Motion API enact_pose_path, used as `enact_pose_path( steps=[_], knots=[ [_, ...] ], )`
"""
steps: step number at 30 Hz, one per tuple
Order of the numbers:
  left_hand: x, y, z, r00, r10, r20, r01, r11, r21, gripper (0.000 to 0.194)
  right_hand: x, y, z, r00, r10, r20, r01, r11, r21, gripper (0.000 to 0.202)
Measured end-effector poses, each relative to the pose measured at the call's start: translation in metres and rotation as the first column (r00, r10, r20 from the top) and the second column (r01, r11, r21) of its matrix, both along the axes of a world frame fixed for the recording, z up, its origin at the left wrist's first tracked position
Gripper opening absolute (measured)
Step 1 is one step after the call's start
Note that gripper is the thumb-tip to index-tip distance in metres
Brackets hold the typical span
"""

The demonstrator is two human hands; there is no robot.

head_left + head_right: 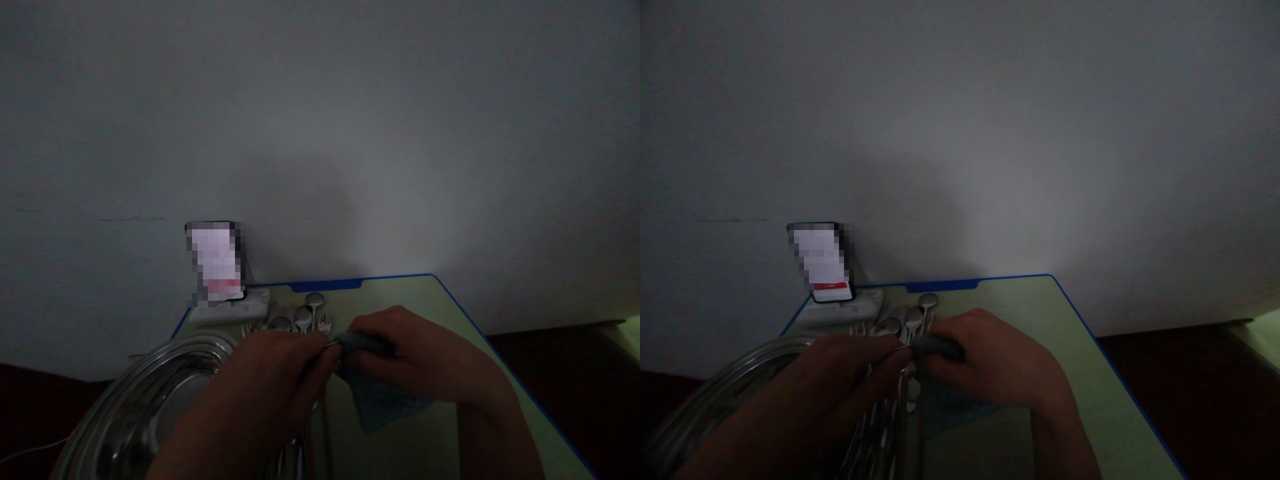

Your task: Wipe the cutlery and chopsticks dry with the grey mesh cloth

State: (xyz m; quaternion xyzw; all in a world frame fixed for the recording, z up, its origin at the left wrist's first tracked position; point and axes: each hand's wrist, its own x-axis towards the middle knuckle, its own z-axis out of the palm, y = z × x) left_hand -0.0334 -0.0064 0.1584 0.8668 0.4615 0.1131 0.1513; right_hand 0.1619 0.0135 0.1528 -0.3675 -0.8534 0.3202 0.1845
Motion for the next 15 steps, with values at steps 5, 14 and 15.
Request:
enact_pose_path(
  steps=[5,14,15],
  knots=[
    [-0.008,0.002,0.003,0.996,0.051,0.077,-0.057,0.995,0.081,0.034,0.008,-0.003,0.002,0.998,-0.05,0.048,0.052,0.998,-0.042,0.016],
    [-0.021,0.003,0.0,0.986,0.087,0.145,-0.096,0.994,0.056,0.032,0.02,-0.005,0.004,0.985,-0.112,0.133,0.124,0.988,-0.089,0.028],
    [-0.022,0.004,-0.001,0.984,0.087,0.154,-0.097,0.994,0.055,0.031,0.021,-0.006,0.004,0.985,-0.112,0.13,0.124,0.988,-0.088,0.029]
  ],
)
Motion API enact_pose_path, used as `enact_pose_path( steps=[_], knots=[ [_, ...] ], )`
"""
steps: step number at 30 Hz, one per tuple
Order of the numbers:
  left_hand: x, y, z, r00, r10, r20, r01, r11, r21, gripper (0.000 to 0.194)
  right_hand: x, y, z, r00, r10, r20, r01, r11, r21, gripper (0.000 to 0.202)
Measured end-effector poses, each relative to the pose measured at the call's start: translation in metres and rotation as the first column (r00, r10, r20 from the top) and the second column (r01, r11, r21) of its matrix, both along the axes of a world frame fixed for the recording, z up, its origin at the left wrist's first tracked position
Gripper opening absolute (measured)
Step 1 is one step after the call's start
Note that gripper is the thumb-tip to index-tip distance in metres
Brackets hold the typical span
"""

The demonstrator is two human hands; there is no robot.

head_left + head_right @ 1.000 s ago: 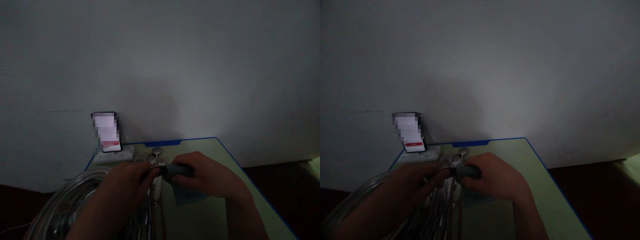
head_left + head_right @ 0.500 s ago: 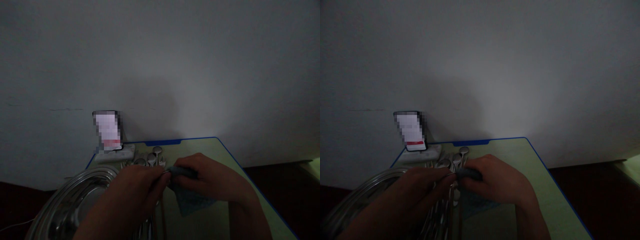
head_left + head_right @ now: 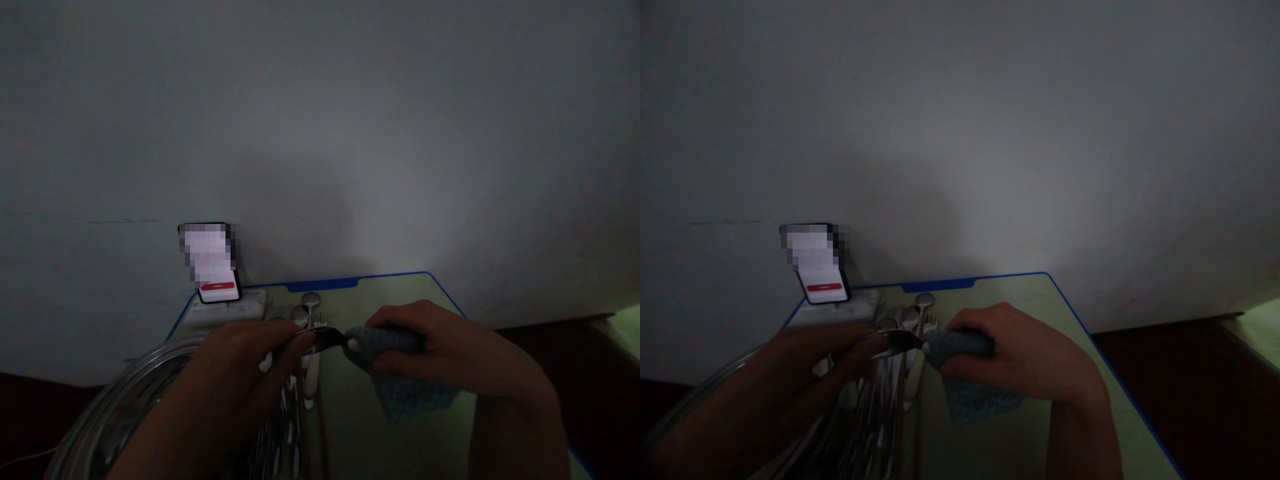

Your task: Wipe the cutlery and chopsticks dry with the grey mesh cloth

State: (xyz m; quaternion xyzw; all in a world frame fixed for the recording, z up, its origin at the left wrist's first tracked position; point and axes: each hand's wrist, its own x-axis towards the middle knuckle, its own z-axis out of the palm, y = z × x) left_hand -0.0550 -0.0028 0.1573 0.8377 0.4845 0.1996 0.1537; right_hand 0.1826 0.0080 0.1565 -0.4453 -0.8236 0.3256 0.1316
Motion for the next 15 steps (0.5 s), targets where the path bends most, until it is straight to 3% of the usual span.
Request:
enact_pose_path(
  steps=[4,9,15],
  knots=[
    [-0.0012,0.0037,-0.0058,0.995,0.042,0.094,-0.049,0.996,0.073,0.016,0.0021,-0.0006,-0.0005,1.0,-0.017,-0.004,0.017,1.0,0.024,0.032],
    [-0.0061,0.0073,-0.0093,0.985,0.005,0.172,-0.047,0.969,0.242,0.028,0.0062,-0.0003,-0.0023,0.998,-0.035,-0.051,0.039,0.997,0.068,0.033],
    [-0.0074,0.0062,-0.0057,0.984,-0.076,0.164,0.009,0.927,0.375,0.025,0.0087,0.0005,-0.0029,0.996,-0.026,-0.085,0.029,0.999,0.035,0.031]
  ],
)
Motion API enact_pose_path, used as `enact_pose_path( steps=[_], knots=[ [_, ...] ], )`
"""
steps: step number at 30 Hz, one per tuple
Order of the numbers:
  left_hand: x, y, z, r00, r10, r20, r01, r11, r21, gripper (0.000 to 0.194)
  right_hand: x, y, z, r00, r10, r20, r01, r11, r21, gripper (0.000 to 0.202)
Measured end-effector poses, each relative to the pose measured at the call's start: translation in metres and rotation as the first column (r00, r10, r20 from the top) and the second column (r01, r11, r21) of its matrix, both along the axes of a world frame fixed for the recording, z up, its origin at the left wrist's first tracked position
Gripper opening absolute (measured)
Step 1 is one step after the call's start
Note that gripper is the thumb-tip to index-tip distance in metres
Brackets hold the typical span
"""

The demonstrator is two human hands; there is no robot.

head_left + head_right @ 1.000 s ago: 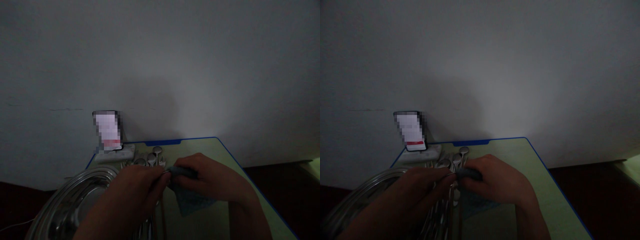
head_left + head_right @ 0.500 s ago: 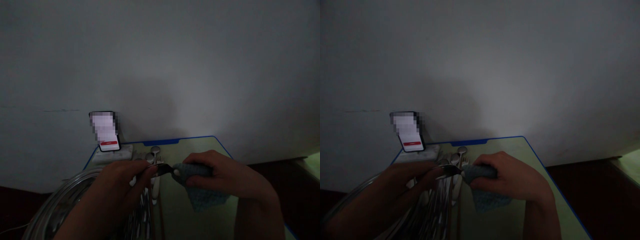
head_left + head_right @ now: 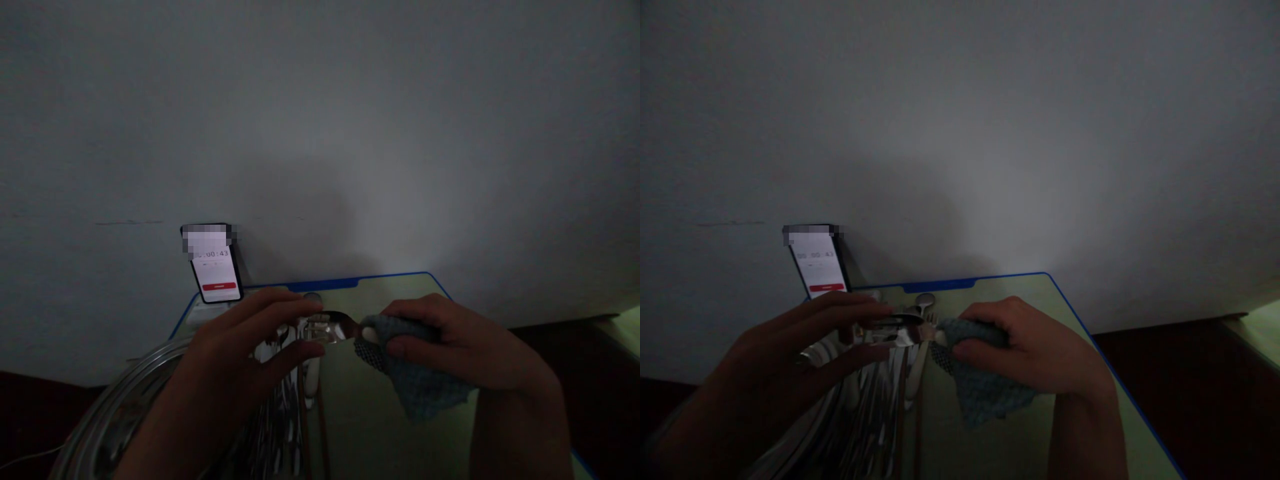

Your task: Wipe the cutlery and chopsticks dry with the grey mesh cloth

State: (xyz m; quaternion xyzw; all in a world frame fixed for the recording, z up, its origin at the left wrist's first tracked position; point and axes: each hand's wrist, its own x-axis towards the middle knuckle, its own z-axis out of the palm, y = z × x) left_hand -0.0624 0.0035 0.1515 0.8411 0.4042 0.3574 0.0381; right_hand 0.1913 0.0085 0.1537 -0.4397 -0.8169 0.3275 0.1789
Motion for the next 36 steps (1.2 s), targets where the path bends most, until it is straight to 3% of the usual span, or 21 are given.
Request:
enact_pose_path(
  steps=[4,7,13,19,26,31,36],
  knots=[
    [0.0,0.0,0.0,1.0,-0.024,-0.006,0.024,0.999,0.049,0.026,-0.001,0.0,0.0,1.0,0.022,-0.011,-0.023,0.997,-0.07,0.033],
    [0.001,-0.001,0.001,0.998,-0.051,-0.026,0.052,0.998,0.035,0.027,-0.004,0.001,0.001,0.999,0.035,-0.004,-0.035,0.998,-0.051,0.032],
    [0.012,-0.002,0.006,0.997,-0.07,-0.029,0.067,0.992,-0.109,0.017,-0.011,0.004,0.003,0.991,0.131,0.005,-0.13,0.987,-0.091,0.034],
    [0.02,0.0,0.004,0.998,0.011,-0.056,-0.023,0.977,-0.212,0.03,-0.014,0.005,0.001,0.985,0.169,-0.032,-0.171,0.983,-0.071,0.028],
    [0.023,-0.003,0.001,0.995,-0.015,-0.095,-0.022,0.926,-0.377,0.038,-0.013,0.005,0.003,0.968,0.226,-0.106,-0.233,0.971,-0.055,0.023],
    [0.027,-0.006,-0.002,0.989,-0.115,-0.089,0.053,0.855,-0.515,0.039,-0.012,0.002,0.006,0.957,0.271,-0.103,-0.278,0.959,-0.055,0.019],
    [0.021,0.0,-0.001,0.992,-0.092,-0.084,0.03,0.835,-0.55,0.032,-0.025,0.003,0.005,0.98,0.187,-0.069,-0.187,0.982,0.009,0.02]
  ],
)
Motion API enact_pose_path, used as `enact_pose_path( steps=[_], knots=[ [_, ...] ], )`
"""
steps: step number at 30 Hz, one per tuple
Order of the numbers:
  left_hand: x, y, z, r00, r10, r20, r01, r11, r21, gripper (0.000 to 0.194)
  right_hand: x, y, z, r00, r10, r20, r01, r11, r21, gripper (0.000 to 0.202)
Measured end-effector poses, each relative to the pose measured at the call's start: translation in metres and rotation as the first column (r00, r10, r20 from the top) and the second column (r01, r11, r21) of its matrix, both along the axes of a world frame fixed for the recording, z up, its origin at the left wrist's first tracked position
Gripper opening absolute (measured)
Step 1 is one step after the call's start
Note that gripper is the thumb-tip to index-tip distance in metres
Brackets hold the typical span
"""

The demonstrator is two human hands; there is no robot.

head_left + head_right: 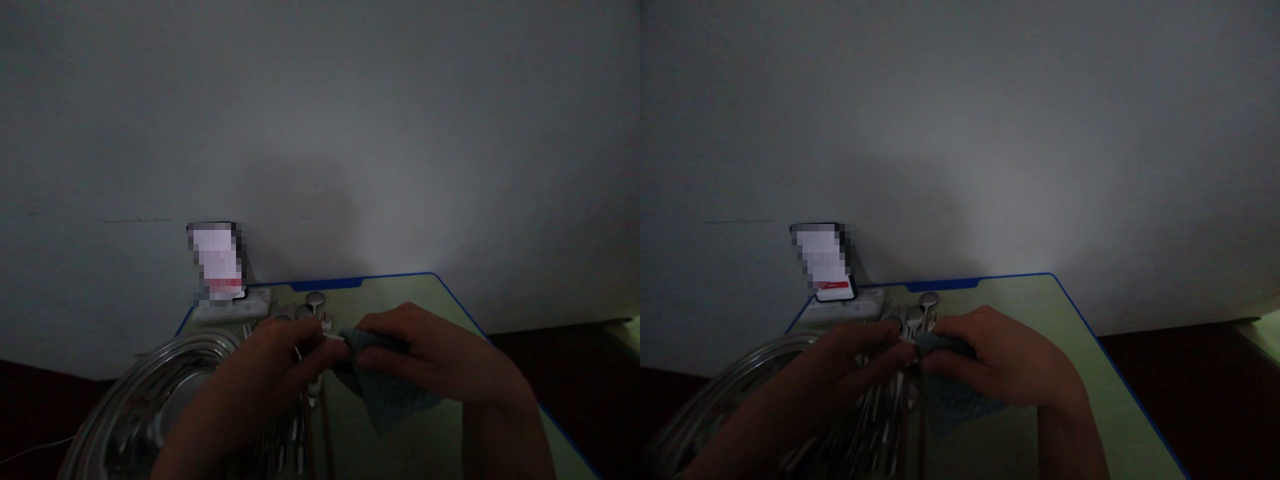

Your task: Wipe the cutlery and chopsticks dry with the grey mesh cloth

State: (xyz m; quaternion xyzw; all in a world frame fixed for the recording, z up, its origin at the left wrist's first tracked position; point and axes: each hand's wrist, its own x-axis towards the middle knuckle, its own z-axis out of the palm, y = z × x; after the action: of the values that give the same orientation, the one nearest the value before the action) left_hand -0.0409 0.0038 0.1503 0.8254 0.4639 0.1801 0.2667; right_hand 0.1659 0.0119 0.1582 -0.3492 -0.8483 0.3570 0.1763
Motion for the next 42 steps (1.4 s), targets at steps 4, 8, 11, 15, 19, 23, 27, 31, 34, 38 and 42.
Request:
enact_pose_path(
  steps=[4,8,11,15,19,23,27,31,34,38,42],
  knots=[
    [-0.005,0.001,0.004,0.997,0.038,0.06,-0.038,0.999,0.001,0.016,-0.01,0.001,-0.003,0.999,-0.041,0.016,0.041,0.998,0.05,0.022],
    [-0.009,-0.001,0.008,0.986,0.052,0.16,-0.056,0.998,0.024,0.013,-0.013,-0.001,-0.003,0.997,-0.071,0.024,0.07,0.997,0.042,0.024],
    [-0.013,0.0,0.009,0.955,0.139,0.263,-0.164,0.983,0.077,0.012,-0.009,-0.001,-0.002,0.992,-0.117,0.054,0.117,0.993,0.004,0.025],
    [-0.017,0.003,0.01,0.918,0.227,0.325,-0.275,0.955,0.111,0.013,0.003,-0.002,-0.002,0.984,-0.171,0.051,0.171,0.985,0.003,0.025],
    [-0.015,0.002,0.009,0.91,0.215,0.355,-0.259,0.962,0.081,0.011,0.011,-0.004,-0.002,0.982,-0.184,0.031,0.184,0.983,0.015,0.026],
    [-0.013,0.001,0.006,0.893,0.161,0.419,-0.213,0.974,0.081,0.036,0.011,-0.007,0.004,0.981,-0.194,0.007,0.194,0.981,0.018,0.029],
    [-0.012,-0.005,0.01,0.924,0.037,0.38,-0.143,0.956,0.255,0.058,0.009,-0.014,0.012,0.991,-0.134,-0.006,0.134,0.99,0.048,0.03],
    [-0.009,-0.018,0.023,0.96,-0.086,0.266,-0.046,0.889,0.457,0.037,0.01,-0.024,0.017,0.992,-0.13,0.001,0.129,0.989,0.077,0.029],
    [-0.006,-0.028,0.028,0.968,-0.117,0.221,-0.019,0.845,0.534,0.027,0.013,-0.031,0.02,0.993,-0.118,-0.024,0.12,0.99,0.068,0.029],
    [-0.004,-0.038,0.031,0.972,-0.125,0.197,-0.027,0.777,0.629,0.029,0.018,-0.043,0.024,0.99,-0.127,-0.066,0.131,0.989,0.064,0.035],
    [-0.005,-0.045,0.035,0.98,-0.094,0.173,-0.04,0.763,0.645,0.031,0.019,-0.055,0.03,0.986,-0.163,-0.037,0.167,0.975,0.146,0.033]
  ],
)
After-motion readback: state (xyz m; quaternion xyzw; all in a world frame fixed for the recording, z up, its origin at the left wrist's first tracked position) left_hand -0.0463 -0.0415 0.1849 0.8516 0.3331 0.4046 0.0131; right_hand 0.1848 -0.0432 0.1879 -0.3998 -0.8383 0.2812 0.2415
